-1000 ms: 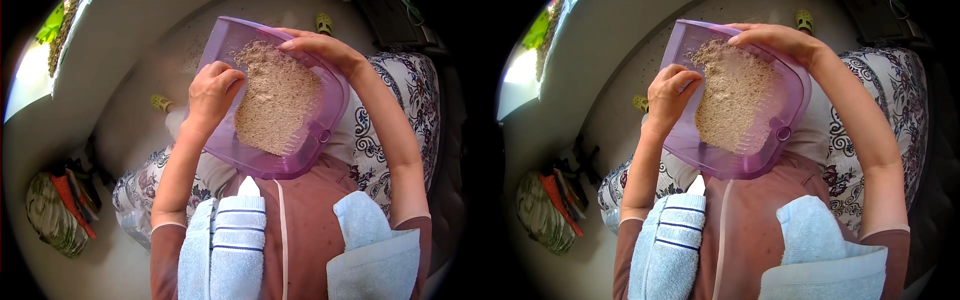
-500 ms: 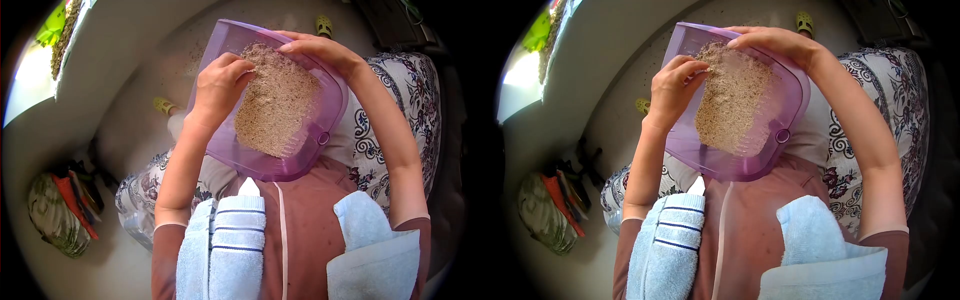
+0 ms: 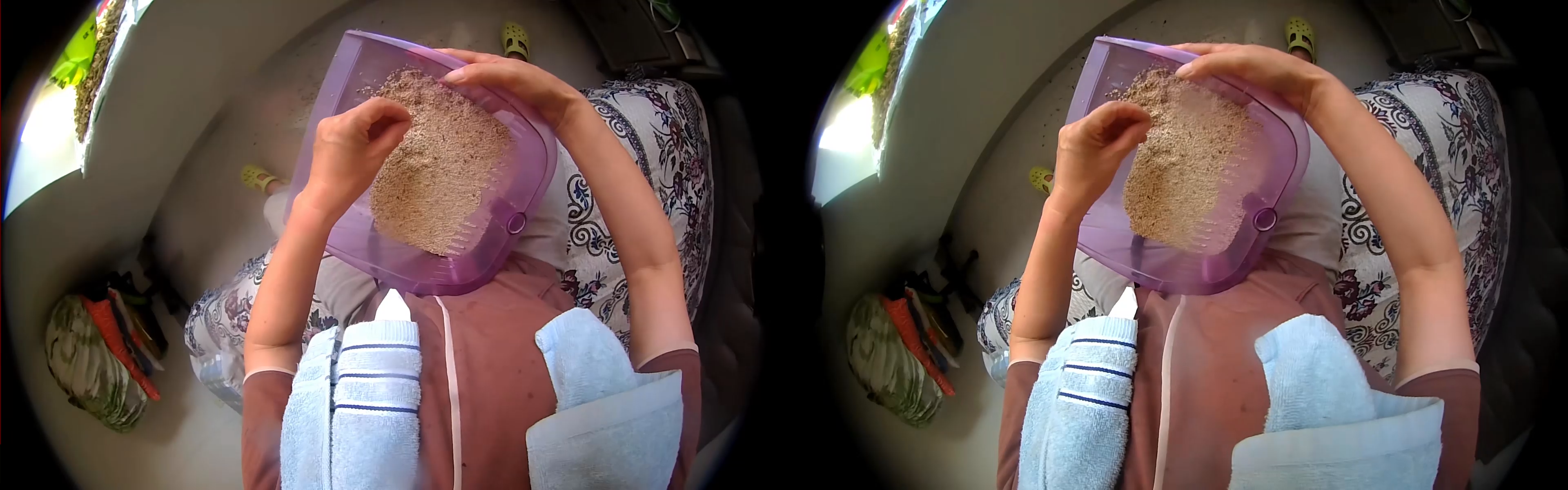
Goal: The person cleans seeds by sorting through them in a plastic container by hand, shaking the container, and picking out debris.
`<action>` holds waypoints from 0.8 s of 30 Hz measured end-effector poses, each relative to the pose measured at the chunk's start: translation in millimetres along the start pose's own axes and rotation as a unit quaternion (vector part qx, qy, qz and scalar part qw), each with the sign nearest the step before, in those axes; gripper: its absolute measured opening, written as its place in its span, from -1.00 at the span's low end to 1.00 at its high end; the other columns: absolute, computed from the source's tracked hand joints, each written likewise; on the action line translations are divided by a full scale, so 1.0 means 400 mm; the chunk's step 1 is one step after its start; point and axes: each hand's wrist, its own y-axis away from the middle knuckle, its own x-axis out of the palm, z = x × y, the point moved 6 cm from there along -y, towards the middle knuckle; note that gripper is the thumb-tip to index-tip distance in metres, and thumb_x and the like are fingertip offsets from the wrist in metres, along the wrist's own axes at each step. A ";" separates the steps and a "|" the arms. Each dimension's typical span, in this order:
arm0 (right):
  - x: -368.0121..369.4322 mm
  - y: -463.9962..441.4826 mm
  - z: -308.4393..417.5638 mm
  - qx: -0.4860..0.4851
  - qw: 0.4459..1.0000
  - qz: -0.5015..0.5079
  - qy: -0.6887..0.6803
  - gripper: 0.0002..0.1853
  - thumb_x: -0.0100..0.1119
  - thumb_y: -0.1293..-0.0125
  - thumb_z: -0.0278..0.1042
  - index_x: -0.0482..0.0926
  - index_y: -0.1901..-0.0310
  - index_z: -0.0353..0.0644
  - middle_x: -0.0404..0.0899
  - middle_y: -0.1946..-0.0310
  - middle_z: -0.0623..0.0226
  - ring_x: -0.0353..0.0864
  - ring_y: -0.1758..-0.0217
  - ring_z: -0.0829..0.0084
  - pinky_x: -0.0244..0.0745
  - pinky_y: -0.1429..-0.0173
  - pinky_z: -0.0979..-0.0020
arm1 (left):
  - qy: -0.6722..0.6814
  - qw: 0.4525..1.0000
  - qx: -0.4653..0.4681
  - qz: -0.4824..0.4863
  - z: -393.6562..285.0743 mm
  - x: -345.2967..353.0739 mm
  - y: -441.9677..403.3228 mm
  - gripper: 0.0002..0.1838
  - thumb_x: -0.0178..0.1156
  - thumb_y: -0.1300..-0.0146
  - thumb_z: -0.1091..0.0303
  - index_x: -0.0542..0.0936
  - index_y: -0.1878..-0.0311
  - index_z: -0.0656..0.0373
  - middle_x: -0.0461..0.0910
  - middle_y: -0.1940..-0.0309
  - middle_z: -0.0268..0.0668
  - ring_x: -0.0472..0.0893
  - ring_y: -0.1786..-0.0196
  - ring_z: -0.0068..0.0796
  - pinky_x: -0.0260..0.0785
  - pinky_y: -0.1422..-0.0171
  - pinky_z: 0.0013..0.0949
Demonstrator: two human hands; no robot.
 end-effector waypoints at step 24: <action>0.013 0.003 -0.003 0.016 1.000 0.006 -0.005 -0.33 0.15 -0.30 -0.17 0.24 -0.40 -0.22 0.46 -0.20 0.22 0.48 -0.20 0.50 0.39 -0.27 0.49 | 0.280 0.952 -0.114 0.038 0.030 -0.066 0.057 -0.84 0.25 -0.23 0.58 0.63 0.12 0.31 0.67 0.30 -0.29 0.64 0.24 -0.57 0.52 0.07 -0.50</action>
